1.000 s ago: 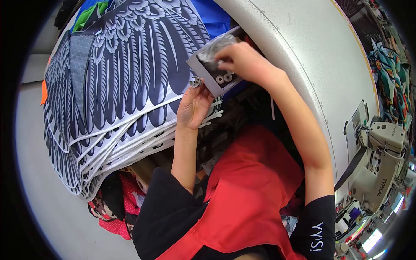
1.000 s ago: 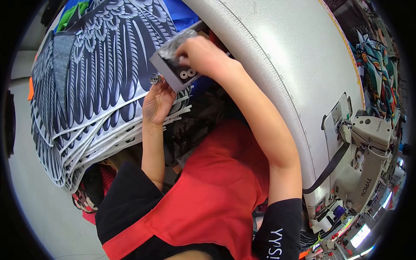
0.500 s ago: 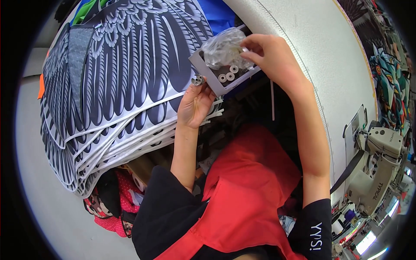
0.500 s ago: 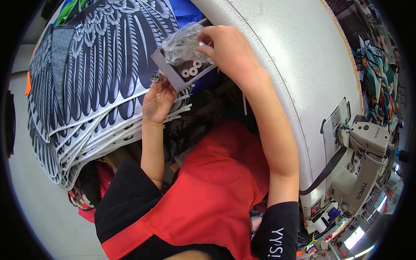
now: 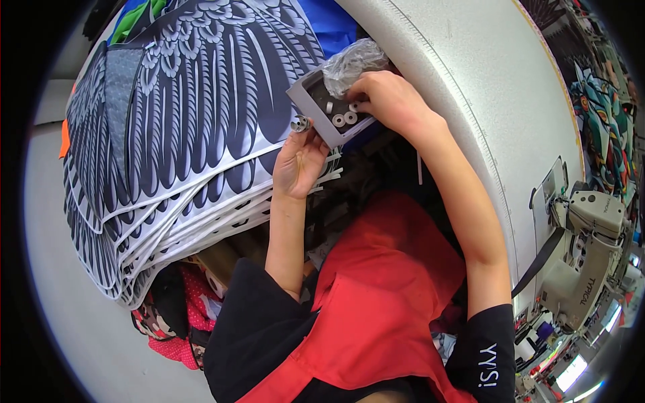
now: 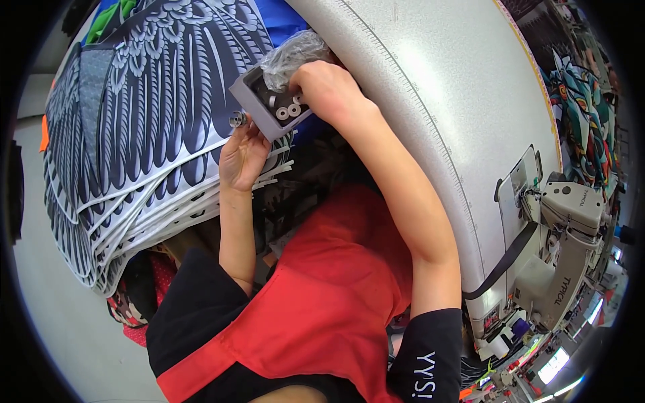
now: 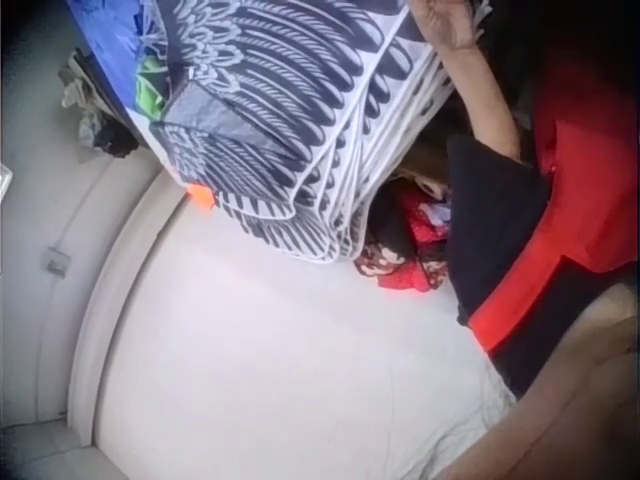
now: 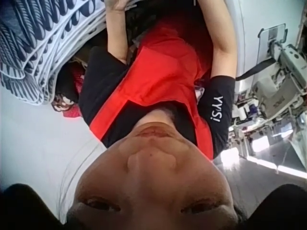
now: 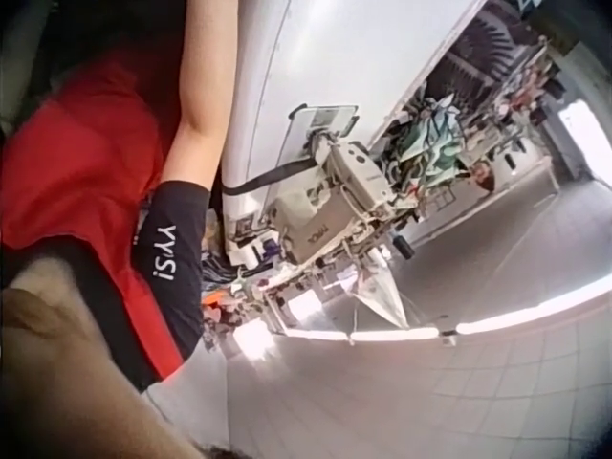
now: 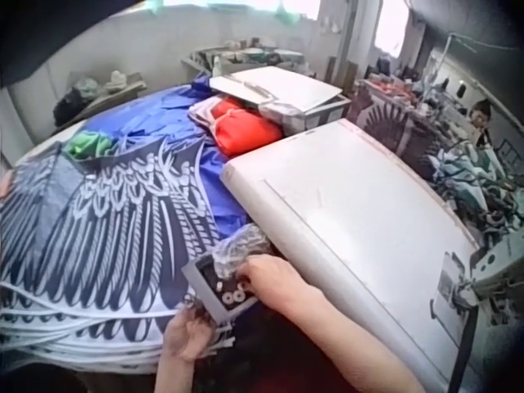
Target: Preparing and operating an industrial sewing machine on a factory floor.
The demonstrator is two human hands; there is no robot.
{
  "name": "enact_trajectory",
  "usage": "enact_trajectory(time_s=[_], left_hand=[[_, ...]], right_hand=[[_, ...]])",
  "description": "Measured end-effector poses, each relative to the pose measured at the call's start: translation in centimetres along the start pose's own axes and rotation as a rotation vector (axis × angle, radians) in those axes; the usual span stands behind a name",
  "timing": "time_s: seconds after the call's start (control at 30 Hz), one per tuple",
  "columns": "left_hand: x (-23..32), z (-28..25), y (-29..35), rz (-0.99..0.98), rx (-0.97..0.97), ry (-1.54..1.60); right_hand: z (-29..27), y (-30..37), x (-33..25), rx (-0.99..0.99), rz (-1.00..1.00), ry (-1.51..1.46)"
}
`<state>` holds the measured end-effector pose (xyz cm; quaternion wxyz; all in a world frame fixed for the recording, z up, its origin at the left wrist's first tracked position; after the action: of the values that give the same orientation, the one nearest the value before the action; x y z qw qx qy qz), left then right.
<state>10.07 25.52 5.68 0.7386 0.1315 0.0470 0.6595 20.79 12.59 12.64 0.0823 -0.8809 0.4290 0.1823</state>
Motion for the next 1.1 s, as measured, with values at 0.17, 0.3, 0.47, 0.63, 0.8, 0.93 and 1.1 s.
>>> enact_trajectory(time_s=[0.17, 0.3, 0.47, 0.63, 0.8, 0.93, 1.1], left_hand=[[-0.4, -0.3, -0.3, -0.003, -0.004, 0.034], [-0.3, -0.2, -0.2, -0.003, 0.006, 0.013], [0.0, -0.3, -0.2, -0.01, 0.003, 0.017], [-0.3, -0.2, -0.1, 0.001, -0.006, 0.034], [-0.4, 0.0, -0.2, -0.006, -0.018, 0.036], [-0.1, -0.6, -0.2, 0.011, 0.0, 0.022], [-0.1, -0.2, -0.1, 0.02, -0.001, -0.026]], right_hand=[[0.3, -0.5, 0.6, -0.136, 0.023, 0.07], [-1.2, 0.3, 0.0, -0.129, 0.024, 0.002], [-4.1, 2.1, -0.2, 0.149, -0.067, -0.044], [-6.6, 3.6, -0.6, 0.149, 0.001, 0.105], [-7.5, 4.7, 0.0, 0.167, 0.027, 0.256], [-8.0, 5.3, 0.7, 0.122, 0.029, 0.229], [-8.2, 5.4, 1.2, 0.143, 0.114, -0.158]])
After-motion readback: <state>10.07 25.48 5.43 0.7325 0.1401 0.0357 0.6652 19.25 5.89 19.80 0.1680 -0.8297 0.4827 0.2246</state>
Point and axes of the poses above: each hand's wrist, its own y-axis away from the middle knuckle, its own z-axis out of the palm, x = y × z, the point moved 4 cm from there along -y, towards the middle knuckle, and after that the axes turned 9 degrees about y, right-handed, at the moved point
